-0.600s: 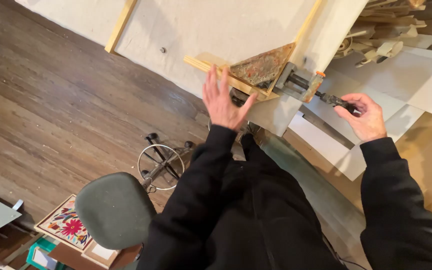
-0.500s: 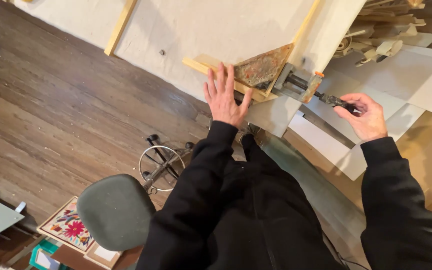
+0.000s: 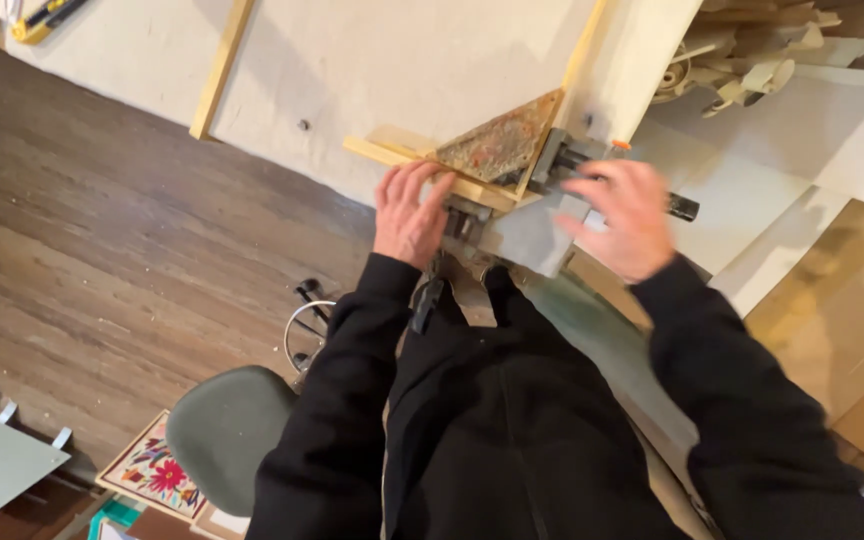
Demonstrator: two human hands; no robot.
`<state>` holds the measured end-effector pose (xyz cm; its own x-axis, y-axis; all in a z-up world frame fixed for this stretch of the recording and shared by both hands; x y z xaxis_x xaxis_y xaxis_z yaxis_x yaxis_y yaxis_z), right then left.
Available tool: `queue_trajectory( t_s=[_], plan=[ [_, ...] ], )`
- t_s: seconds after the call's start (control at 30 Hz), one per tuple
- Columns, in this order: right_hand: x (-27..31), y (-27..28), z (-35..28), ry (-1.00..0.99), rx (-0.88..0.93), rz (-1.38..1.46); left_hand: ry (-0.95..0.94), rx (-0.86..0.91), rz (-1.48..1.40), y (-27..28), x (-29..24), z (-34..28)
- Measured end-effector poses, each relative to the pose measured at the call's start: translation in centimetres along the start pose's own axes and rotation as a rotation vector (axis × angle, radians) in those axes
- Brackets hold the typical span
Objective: The person applies wood glue to the mitred end of a wooden frame moulding piece, spreads it with a finger, and fits the piece into a picture frame corner held in a corner clamp. They tighten the clamp screw, tap the joint with a hammer, and adjust the frame in the vise.
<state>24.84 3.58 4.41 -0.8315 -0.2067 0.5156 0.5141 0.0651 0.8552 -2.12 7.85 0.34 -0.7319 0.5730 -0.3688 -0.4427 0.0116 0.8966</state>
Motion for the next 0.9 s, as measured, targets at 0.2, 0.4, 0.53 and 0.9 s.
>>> queue_trajectory(
  t_s=[0.2, 0.4, 0.53, 0.9],
  plan=[
    [2.8, -5.6, 6.0, 0.124, 0.22, -0.115, -0.05, 0.032, 0.012, 2.8, 1.2, 1.8],
    [3.6, -4.6, 6.8, 0.068, 0.272, -0.151, -0.115, 0.044, -0.083, 2.0, 1.9, 2.0],
    [4.0, -4.7, 6.9, 0.019, 0.296, -0.148, -0.133, 0.078, -0.122, 3.9, 1.7, 3.1],
    [3.8, -2.6, 7.0, -0.008, 0.308, 0.015, -0.091, 0.173, -0.236, 5.4, 3.5, 4.8]
  ],
)
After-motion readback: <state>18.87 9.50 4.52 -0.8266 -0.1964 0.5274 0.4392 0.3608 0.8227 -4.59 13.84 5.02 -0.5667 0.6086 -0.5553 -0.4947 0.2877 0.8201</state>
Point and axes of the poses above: each hand's wrist, its own z-axis towards the middle knuckle, its own y-axis out of the back of the hand, x = y × z, the point moved 7 cm from there along z, towards the middle knuckle, and after that the axes turned 2 degrees about -y, right-handed, at the moved point
